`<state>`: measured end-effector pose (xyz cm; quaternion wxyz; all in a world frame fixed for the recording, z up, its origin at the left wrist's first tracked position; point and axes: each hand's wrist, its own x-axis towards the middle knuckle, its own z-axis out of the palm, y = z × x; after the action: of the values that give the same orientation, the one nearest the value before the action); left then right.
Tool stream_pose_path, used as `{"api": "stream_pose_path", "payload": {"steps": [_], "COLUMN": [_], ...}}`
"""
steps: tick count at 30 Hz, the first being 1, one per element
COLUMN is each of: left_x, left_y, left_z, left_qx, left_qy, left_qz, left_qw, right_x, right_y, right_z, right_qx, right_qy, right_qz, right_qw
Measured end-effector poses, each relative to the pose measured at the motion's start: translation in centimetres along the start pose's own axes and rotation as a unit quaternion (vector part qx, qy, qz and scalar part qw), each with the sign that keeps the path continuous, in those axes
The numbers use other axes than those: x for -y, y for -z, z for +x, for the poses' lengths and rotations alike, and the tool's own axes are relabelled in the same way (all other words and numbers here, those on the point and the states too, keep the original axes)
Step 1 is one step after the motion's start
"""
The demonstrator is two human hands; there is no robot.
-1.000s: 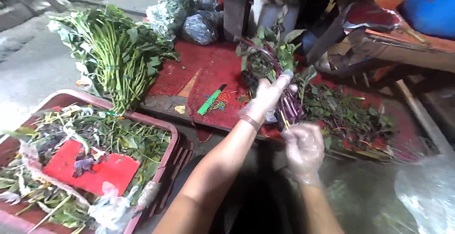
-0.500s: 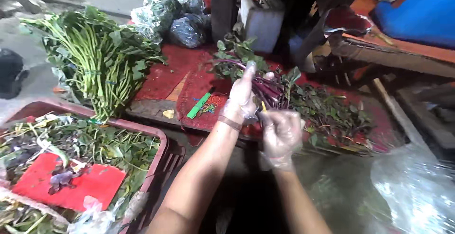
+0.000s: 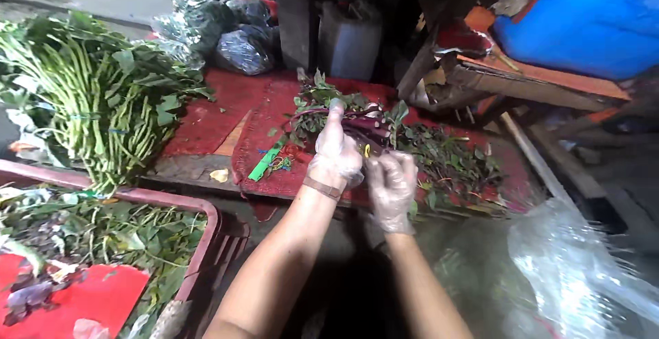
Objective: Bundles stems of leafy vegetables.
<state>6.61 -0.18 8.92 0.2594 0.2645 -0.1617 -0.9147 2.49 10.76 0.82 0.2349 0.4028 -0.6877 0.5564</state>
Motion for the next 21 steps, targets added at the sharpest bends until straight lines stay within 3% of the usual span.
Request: {"api": "stream_pose_path", "payload": {"steps": [5, 9, 12, 14, 18, 21], "left_x": [0.4, 1.3, 1.7, 1.4, 1.2, 0.2], "left_y": [-1.1, -0.1, 0.3, 0.4, 3.9, 1.0], "left_z": [0.0, -1.1, -1.8, -1.0, 5.2, 2.9], "left_qx": [-0.014, 0.016, 0.125, 0.158, 0.213, 0.168], "left_qy": [0.0, -0.035, -0.042, -0.037, -0.049, -0.051], "left_qz": [-0.052, 0.039, 0.034, 0.012, 0.062, 0.083], "left_qw": [0.999, 0.999, 0.991, 0.987, 0.974, 0.981], "right_x": [1.6, 3.4, 4.2, 3.5, 2.5, 2.2], "right_y": [0.5, -0.8, -1.5, -1.1, 1.4, 3.6], "right_z": [1.6, 2.3, 3.1, 3.7, 6.4, 5.5], "right_qx": [-0.035, 0.004, -0.009, 0.031, 0.21, 0.192], "right_qy": [-0.143, -0.22, -0.273, -0.253, -0.215, -0.129], "right_qz": [0.128, 0.124, 0.14, 0.101, -0.104, 0.0], "right_qw": [0.981, 0.967, 0.952, 0.962, 0.948, 0.973]}}
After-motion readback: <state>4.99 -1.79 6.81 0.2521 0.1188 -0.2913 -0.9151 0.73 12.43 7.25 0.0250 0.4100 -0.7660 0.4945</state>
